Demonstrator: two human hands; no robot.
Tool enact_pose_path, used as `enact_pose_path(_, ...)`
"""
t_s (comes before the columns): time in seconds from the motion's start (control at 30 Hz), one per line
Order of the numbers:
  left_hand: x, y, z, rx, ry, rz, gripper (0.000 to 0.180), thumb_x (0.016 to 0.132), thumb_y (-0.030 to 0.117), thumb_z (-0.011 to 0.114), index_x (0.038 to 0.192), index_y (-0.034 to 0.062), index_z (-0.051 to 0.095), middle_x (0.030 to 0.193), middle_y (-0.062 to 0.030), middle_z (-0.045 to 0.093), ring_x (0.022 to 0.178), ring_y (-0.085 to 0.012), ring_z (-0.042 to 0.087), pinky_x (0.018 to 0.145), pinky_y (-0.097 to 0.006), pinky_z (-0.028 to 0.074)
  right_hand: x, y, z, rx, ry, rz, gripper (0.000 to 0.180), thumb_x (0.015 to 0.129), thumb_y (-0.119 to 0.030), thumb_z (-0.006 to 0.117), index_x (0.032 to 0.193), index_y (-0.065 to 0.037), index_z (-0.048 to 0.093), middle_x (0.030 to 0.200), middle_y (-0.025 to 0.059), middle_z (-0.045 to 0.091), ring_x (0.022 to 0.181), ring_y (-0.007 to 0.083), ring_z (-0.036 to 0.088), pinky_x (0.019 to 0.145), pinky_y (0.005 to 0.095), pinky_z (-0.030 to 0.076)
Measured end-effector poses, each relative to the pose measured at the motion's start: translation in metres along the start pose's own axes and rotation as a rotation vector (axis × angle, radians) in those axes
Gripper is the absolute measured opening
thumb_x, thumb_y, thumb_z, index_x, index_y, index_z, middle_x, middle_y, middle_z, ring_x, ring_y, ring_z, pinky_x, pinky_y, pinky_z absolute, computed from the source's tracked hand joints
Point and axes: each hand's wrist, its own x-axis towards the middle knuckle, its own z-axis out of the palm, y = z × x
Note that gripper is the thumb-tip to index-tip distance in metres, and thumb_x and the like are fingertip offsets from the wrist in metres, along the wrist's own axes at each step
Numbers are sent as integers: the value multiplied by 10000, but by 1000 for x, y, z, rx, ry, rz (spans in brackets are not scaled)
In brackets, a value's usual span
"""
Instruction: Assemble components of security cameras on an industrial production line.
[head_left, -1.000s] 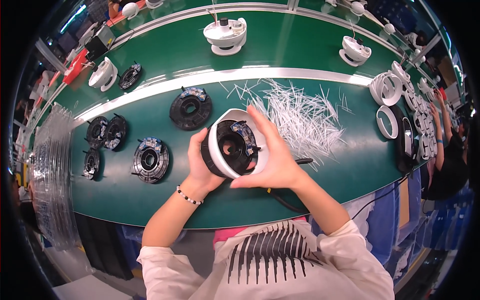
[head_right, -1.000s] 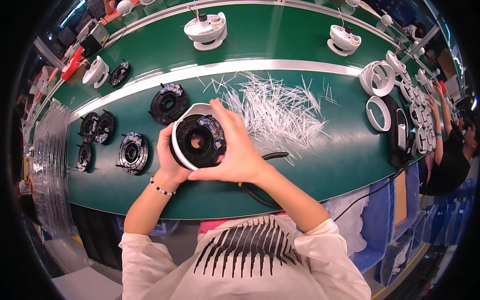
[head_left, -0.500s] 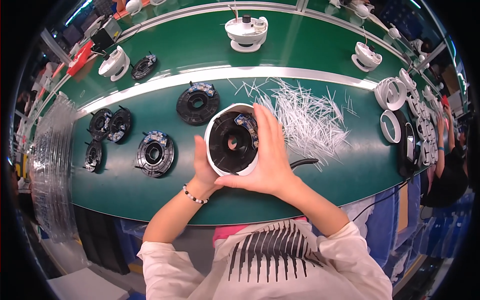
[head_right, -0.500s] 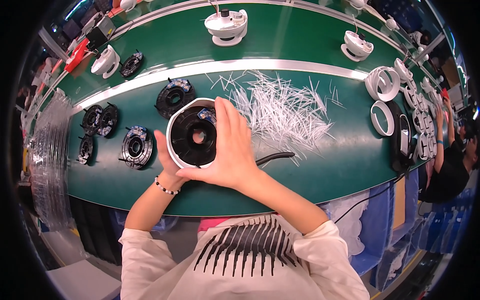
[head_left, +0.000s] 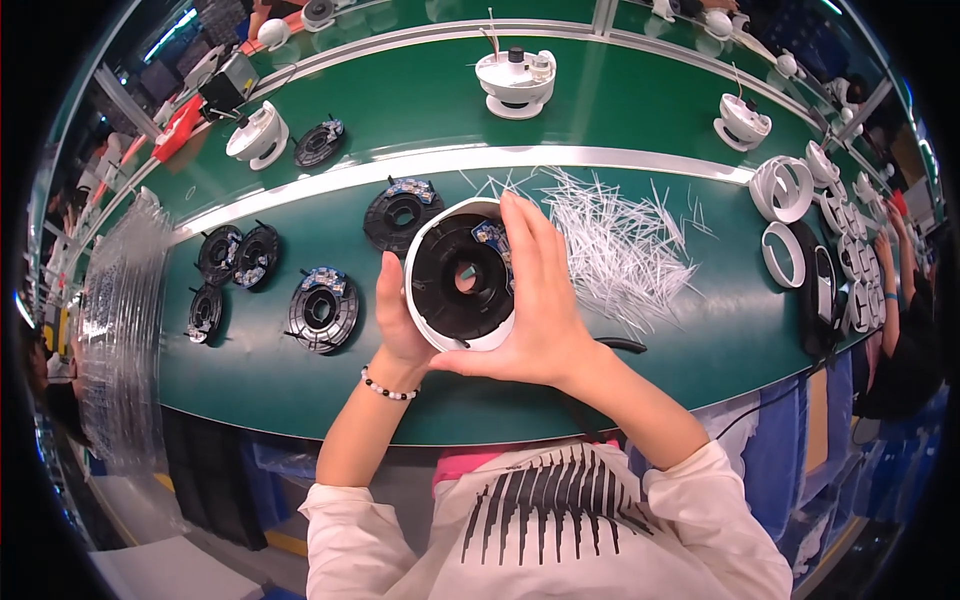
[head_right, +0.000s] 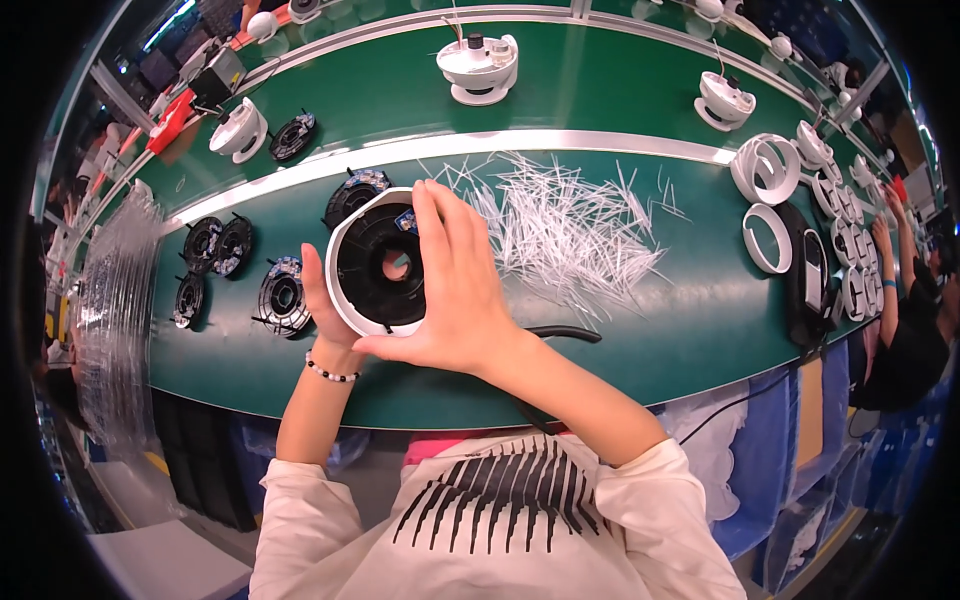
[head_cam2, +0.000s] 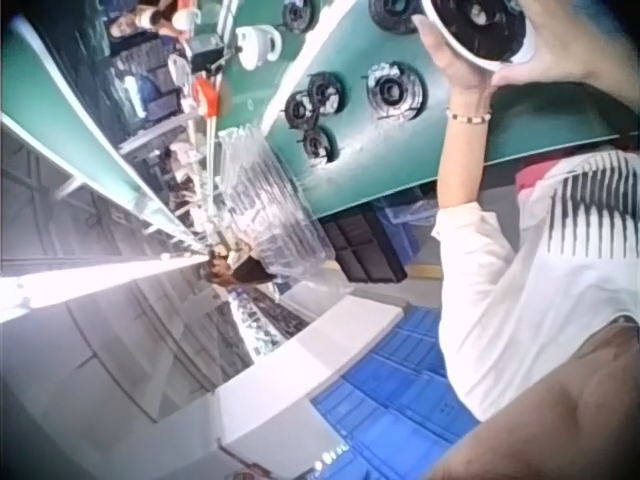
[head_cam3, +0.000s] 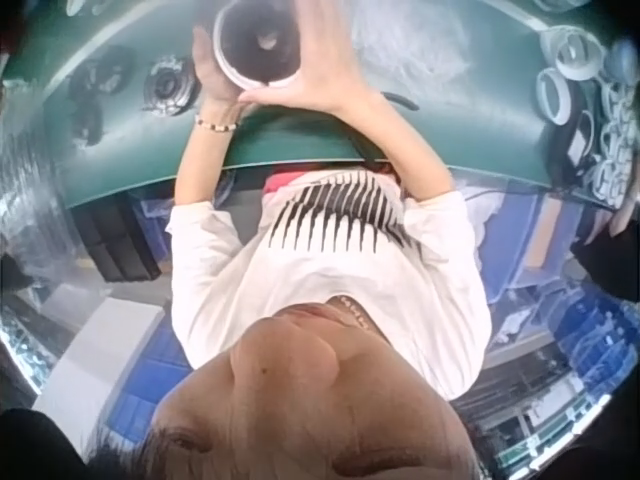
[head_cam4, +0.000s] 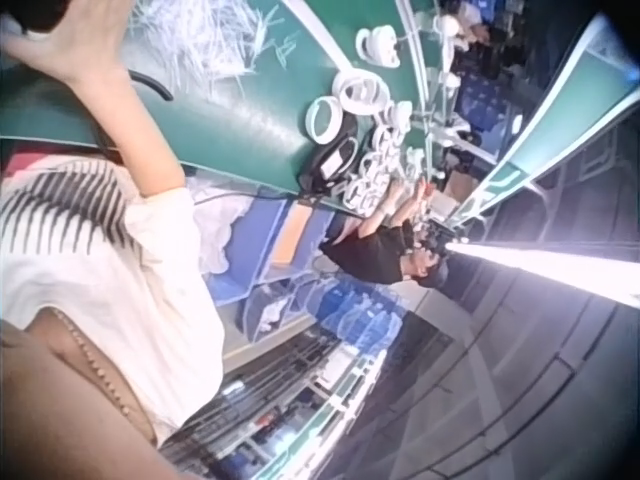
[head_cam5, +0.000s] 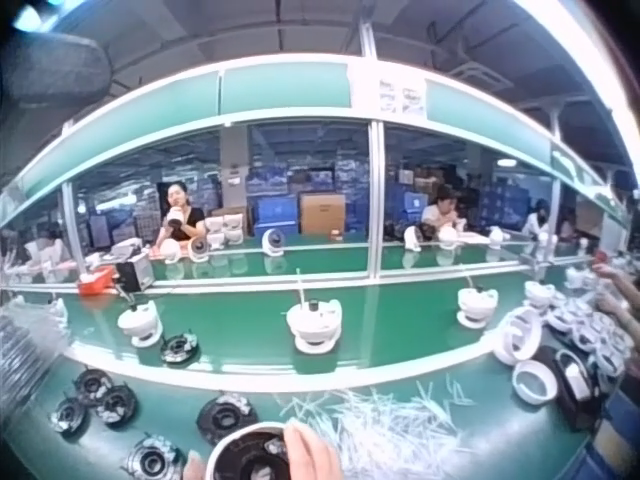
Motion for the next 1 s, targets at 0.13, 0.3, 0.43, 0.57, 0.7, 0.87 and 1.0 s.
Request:
enact_pose_path(0.13, -1, -5, -3, -18, -60, -73, 690, 822, 550, 353, 1250, 9, 338, 1228, -153, 420, 1106, -251, 449, 936, -376, 388, 0, 2, -10, -17, -43, -20, 1151, 427, -446, 780, 1270, 77, 197, 1221, 236, 290, 1104, 394, 325, 919, 456, 291)
enact_pose_path(0.3, 2, -6, 3, 1, -75, -130, 680, 806, 507, 420, 1259, 9, 324, 1226, -150, 422, 1099, -248, 456, 930, -379, 393, -1, 6, -17, -14, -103, -5, 1168, 415, -451, 790, 1269, 86, 200, 1214, 245, 295, 1089, 398, 347, 903, 446, 312)
enact_pose_path(0.43, 5, -4, 9, 108, -62, -163, 646, 761, 399, 477, 1254, 7, 333, 1206, -149, 445, 1079, -241, 474, 919, -370, 402, -1, 9, -22, -12, -103, -52, 1156, 414, -445, 794, 1260, 97, 223, 1203, 241, 306, 1062, 393, 376, 880, 440, 332)
enact_pose_path(0.57, 6, -12, 12, -27, 78, -141, 579, 729, 310, 491, 1209, 2, 392, 1144, -146, 494, 1031, -244, 507, 900, -363, 415, -6, 16, -15, -12, -113, -51, 1103, 416, -432, 760, 1254, 70, 247, 1224, 221, 320, 1111, 392, 350, 901, 451, 315)
enact_pose_path(0.7, 6, -32, 18, 49, 250, -132, 514, 716, 240, 489, 1169, 2, 438, 1072, -134, 537, 971, -224, 536, 868, -340, 435, -30, 32, -7, -1, 42, -15, 1037, 440, -426, 738, 1244, 50, 286, 1267, 243, 326, 1144, 406, 351, 948, 462, 287)
enact_pose_path(0.87, 16, -26, 28, 12, 260, -83, 479, 753, 301, 429, 1116, -9, 464, 1025, -131, 551, 917, -225, 551, 825, -351, 454, -12, 30, -21, -85, -9, -67, 1015, 476, -509, 729, 1241, 15, 316, 1285, 212, 323, 1172, 388, 316, 923, 459, 291)
enact_pose_path(1.0, 28, -22, 29, 169, 308, -76, 430, 880, 346, 324, 1106, 8, 466, 1034, -119, 560, 887, -199, 570, 772, -298, 473, -18, 32, -39, -40, -97, -162, 548, 547, -365, 741, 976, -75, 560, 1155, 82, 481, 1144, 326, 369, 926, 514, 275)
